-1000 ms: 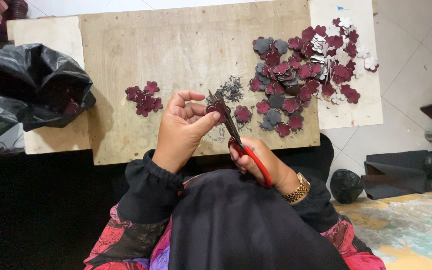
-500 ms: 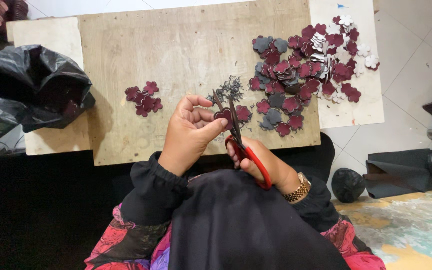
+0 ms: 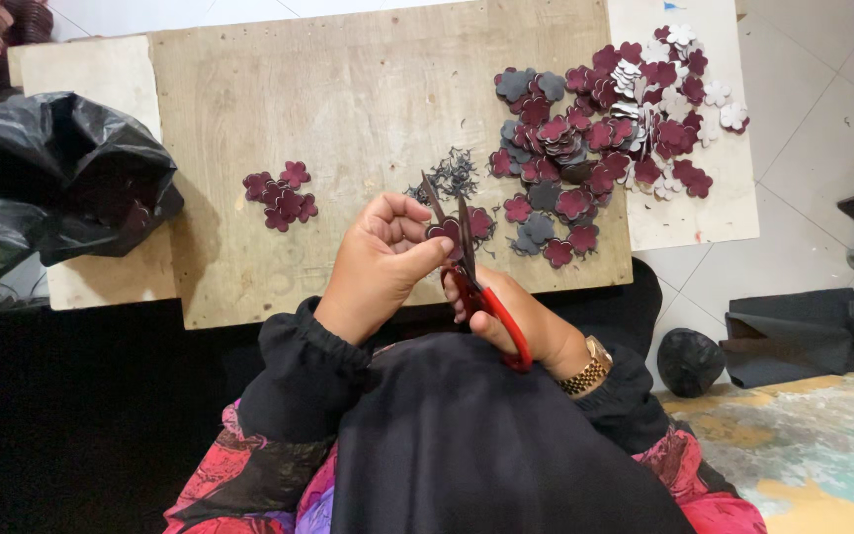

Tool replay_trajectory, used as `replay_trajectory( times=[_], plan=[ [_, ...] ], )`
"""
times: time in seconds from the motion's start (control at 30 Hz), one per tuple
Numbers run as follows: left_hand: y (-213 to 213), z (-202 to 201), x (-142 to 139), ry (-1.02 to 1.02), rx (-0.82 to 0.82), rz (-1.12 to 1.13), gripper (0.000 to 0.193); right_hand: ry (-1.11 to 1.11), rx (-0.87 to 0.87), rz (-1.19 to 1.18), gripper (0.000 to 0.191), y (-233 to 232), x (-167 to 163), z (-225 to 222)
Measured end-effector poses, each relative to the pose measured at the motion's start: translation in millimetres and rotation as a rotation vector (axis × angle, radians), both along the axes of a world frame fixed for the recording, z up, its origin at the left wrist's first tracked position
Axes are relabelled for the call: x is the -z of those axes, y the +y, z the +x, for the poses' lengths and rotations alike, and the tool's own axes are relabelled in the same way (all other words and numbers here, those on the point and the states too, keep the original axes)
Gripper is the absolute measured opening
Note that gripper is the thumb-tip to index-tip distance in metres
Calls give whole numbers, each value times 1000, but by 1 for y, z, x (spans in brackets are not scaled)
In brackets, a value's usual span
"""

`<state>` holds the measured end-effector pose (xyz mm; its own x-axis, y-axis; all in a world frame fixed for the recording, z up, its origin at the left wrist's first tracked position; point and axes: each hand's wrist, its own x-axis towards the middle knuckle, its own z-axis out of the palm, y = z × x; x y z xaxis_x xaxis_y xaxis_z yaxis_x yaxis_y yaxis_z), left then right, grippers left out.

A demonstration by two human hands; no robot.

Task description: The person sits on the floor and uses red-handled scissors to trim the edges of small flower-shaped fabric pieces. They pick up each piece, trim it, and place it back on the wooden board among other finished pieces.

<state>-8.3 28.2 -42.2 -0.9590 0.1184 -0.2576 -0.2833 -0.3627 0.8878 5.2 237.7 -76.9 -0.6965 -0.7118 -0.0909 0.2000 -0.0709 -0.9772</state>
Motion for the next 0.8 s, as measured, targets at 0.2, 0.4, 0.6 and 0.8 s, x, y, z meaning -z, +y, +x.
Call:
replay_trajectory(
  times=[0.2,0.4,0.6,0.8],
  plan=[
    [2,3,-6,-34,62,52,13,-65,-7,-106,93,1,6,3],
    [8,7,-14,-20,158,89,11,-79,54,-111,94,4,2,7],
    [8,7,-17,-17,156,53,5,-71,23,-86,94,5,0,4],
    [7,8,-15,-3,143,-37,7,-63,10,-64,91,3,1,4]
  ],
)
